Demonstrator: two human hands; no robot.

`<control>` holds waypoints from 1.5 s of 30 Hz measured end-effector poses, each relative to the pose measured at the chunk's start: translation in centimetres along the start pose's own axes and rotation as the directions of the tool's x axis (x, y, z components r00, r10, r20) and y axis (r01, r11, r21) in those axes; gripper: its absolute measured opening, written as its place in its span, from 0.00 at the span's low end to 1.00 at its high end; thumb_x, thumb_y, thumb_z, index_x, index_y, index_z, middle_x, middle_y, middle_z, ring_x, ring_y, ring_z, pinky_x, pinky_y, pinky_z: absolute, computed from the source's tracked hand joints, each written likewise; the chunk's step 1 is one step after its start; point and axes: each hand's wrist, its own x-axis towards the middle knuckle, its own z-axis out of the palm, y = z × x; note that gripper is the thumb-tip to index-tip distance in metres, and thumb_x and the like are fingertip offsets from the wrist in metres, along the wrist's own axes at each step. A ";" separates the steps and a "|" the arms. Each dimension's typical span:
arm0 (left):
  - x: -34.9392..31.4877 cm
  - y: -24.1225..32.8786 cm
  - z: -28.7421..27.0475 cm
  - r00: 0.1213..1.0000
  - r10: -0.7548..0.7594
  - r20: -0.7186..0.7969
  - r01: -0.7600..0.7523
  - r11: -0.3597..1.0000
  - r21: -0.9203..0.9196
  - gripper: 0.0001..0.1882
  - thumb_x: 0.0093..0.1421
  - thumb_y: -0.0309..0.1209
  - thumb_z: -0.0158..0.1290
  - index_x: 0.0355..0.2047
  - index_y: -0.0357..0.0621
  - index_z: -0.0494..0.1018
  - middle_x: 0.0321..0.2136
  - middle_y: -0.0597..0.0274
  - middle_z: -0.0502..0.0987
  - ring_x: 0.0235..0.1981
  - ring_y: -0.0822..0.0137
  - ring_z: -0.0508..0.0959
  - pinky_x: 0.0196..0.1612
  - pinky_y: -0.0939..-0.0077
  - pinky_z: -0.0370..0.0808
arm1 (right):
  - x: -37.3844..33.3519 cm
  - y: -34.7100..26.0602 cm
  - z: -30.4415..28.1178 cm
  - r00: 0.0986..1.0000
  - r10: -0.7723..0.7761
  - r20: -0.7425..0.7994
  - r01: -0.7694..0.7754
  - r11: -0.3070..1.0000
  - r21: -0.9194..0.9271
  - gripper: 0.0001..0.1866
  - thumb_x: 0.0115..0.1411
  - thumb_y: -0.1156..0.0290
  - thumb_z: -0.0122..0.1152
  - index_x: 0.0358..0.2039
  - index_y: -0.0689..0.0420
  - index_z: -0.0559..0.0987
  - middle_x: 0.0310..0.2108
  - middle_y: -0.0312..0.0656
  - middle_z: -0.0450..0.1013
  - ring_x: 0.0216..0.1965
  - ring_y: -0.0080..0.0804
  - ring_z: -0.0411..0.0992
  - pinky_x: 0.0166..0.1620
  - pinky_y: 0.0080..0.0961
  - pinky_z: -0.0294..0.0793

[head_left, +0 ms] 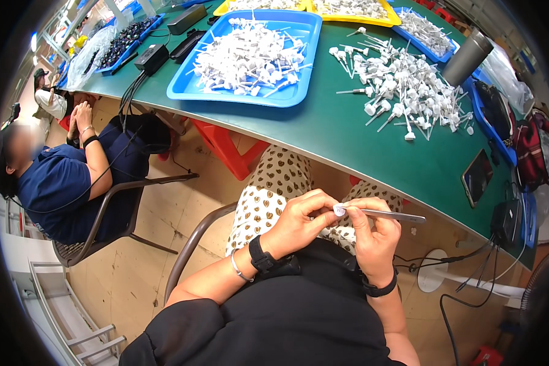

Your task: The person sits at a green workbench and uses tweezers to pick up small white plastic components from a blue tray. They manipulate the components with their hands and the tool, then place them onto the table surface. The process is repetitive, involving picking, handling, and placing the items one by one.

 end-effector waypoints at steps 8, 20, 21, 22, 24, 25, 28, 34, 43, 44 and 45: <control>0.0 -0.4 0.1 1.000 0.005 -0.012 -0.006 0.999 -0.031 0.05 0.62 0.20 0.57 0.38 0.37 0.78 0.30 0.62 0.77 0.29 0.73 0.80 0.31 0.78 0.76 | -0.2 0.3 0.2 0.999 0.024 -0.029 -0.022 0.998 0.051 0.03 0.64 0.78 0.64 0.37 0.64 0.80 0.32 0.42 0.79 0.31 0.27 0.77 0.35 0.23 0.76; 0.0 -0.1 0.0 0.999 -0.037 -0.002 0.037 0.996 -0.079 0.04 0.64 0.21 0.56 0.39 0.36 0.78 0.32 0.63 0.77 0.30 0.73 0.81 0.31 0.80 0.78 | -0.4 0.3 0.8 0.986 0.130 -0.105 -0.109 0.977 0.183 0.04 0.66 0.78 0.61 0.39 0.65 0.79 0.33 0.39 0.79 0.32 0.21 0.76 0.34 0.18 0.74; 0.0 -0.2 0.1 0.999 -0.042 -0.004 0.042 0.995 -0.092 0.04 0.64 0.21 0.56 0.39 0.36 0.78 0.32 0.63 0.77 0.30 0.73 0.81 0.31 0.80 0.78 | -0.4 0.3 0.7 0.986 0.130 -0.100 -0.111 0.977 0.180 0.04 0.66 0.78 0.61 0.39 0.65 0.79 0.33 0.39 0.79 0.32 0.21 0.76 0.34 0.18 0.74; -0.1 -0.2 0.1 0.999 -0.048 -0.007 0.047 0.993 -0.104 0.03 0.64 0.21 0.56 0.38 0.36 0.78 0.32 0.63 0.77 0.30 0.73 0.82 0.32 0.80 0.78 | -0.4 0.2 0.7 0.987 0.130 -0.094 -0.112 0.978 0.178 0.04 0.66 0.78 0.62 0.39 0.65 0.79 0.33 0.40 0.79 0.32 0.21 0.76 0.34 0.18 0.74; -0.1 -0.4 0.1 0.999 -0.045 -0.002 0.045 0.993 -0.112 0.03 0.64 0.21 0.56 0.39 0.36 0.78 0.32 0.63 0.77 0.30 0.73 0.82 0.32 0.80 0.78 | -0.4 0.2 0.5 0.992 0.093 -0.083 -0.081 0.987 0.141 0.04 0.66 0.78 0.62 0.39 0.65 0.79 0.33 0.40 0.79 0.32 0.21 0.76 0.34 0.18 0.74; -0.1 -0.5 0.1 0.999 -0.044 0.001 0.044 0.992 -0.116 0.03 0.64 0.21 0.56 0.39 0.36 0.78 0.32 0.63 0.77 0.30 0.73 0.82 0.32 0.80 0.78 | -0.5 0.4 0.4 0.996 0.056 -0.076 -0.047 0.993 0.107 0.04 0.66 0.78 0.62 0.39 0.65 0.79 0.33 0.40 0.79 0.32 0.22 0.76 0.34 0.18 0.74; -0.1 -0.4 0.1 0.998 -0.061 0.005 0.061 0.991 -0.122 0.03 0.64 0.21 0.57 0.39 0.36 0.78 0.32 0.63 0.77 0.30 0.73 0.82 0.32 0.80 0.78 | -0.5 0.7 0.4 0.997 0.021 -0.074 -0.015 0.996 0.085 0.03 0.66 0.78 0.62 0.38 0.65 0.79 0.33 0.40 0.79 0.31 0.21 0.76 0.34 0.18 0.74; -0.1 -0.1 0.0 0.997 -0.074 0.015 0.075 0.989 -0.126 0.04 0.64 0.21 0.57 0.39 0.36 0.78 0.32 0.62 0.78 0.30 0.73 0.82 0.32 0.80 0.78 | -0.5 0.5 0.7 0.990 0.100 -0.104 -0.086 0.987 0.134 0.04 0.66 0.78 0.62 0.39 0.65 0.79 0.33 0.39 0.79 0.31 0.20 0.75 0.34 0.17 0.74; -0.1 -0.2 -0.1 0.997 -0.080 0.011 0.081 0.991 -0.107 0.04 0.64 0.21 0.57 0.38 0.36 0.78 0.31 0.63 0.78 0.29 0.74 0.82 0.31 0.80 0.78 | -0.3 0.2 0.6 0.989 0.111 -0.096 -0.093 0.980 0.175 0.05 0.65 0.78 0.63 0.39 0.66 0.79 0.34 0.40 0.79 0.32 0.22 0.76 0.36 0.19 0.75; -0.1 -0.2 -0.1 0.996 -0.085 0.010 0.085 0.990 -0.109 0.03 0.64 0.21 0.57 0.38 0.36 0.78 0.31 0.63 0.78 0.29 0.74 0.82 0.31 0.80 0.78 | -0.3 0.3 0.7 0.990 0.089 -0.110 -0.068 0.981 0.183 0.05 0.65 0.78 0.63 0.39 0.66 0.79 0.35 0.40 0.79 0.32 0.22 0.76 0.36 0.19 0.76; 0.0 -0.2 0.0 0.996 -0.090 0.009 0.090 0.989 -0.113 0.03 0.64 0.21 0.57 0.38 0.36 0.78 0.31 0.63 0.78 0.29 0.74 0.82 0.31 0.81 0.77 | -0.3 0.3 0.6 0.994 0.065 -0.089 -0.052 0.988 0.146 0.05 0.65 0.78 0.63 0.39 0.65 0.79 0.35 0.41 0.79 0.33 0.24 0.77 0.36 0.20 0.76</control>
